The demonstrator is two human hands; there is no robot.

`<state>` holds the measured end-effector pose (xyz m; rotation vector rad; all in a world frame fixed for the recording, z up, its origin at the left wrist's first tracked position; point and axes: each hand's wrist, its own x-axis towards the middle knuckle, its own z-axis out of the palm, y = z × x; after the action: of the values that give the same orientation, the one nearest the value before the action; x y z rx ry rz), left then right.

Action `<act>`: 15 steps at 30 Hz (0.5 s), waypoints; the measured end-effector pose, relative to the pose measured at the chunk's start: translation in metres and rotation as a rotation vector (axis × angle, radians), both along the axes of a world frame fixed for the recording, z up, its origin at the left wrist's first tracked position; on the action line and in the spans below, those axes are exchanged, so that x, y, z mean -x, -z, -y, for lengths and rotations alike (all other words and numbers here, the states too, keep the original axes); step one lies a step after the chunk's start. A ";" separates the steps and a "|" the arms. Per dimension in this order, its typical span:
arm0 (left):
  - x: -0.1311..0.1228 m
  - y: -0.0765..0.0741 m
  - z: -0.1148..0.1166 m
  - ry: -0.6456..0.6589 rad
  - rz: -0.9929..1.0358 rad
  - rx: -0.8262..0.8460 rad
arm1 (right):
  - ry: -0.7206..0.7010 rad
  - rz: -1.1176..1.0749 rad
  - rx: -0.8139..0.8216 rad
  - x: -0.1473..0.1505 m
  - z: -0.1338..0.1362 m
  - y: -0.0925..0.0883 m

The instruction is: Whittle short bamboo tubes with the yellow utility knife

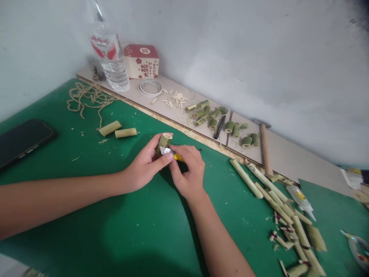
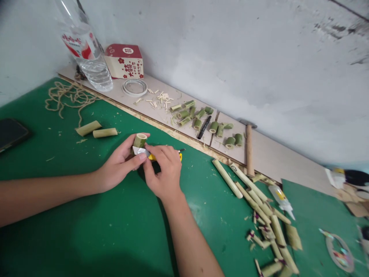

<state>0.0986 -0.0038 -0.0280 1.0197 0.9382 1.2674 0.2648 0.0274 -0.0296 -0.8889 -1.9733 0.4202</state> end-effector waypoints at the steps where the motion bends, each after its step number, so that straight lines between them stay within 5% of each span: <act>1: 0.000 0.000 0.000 -0.003 -0.005 -0.004 | -0.001 -0.003 0.000 0.000 0.000 0.000; 15: 0.000 0.002 -0.002 -0.039 -0.070 -0.027 | 0.021 0.021 0.013 -0.001 0.000 0.002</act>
<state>0.0989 -0.0014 -0.0296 1.0768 1.0012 1.2869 0.2656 0.0276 -0.0313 -0.9246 -1.9811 0.4135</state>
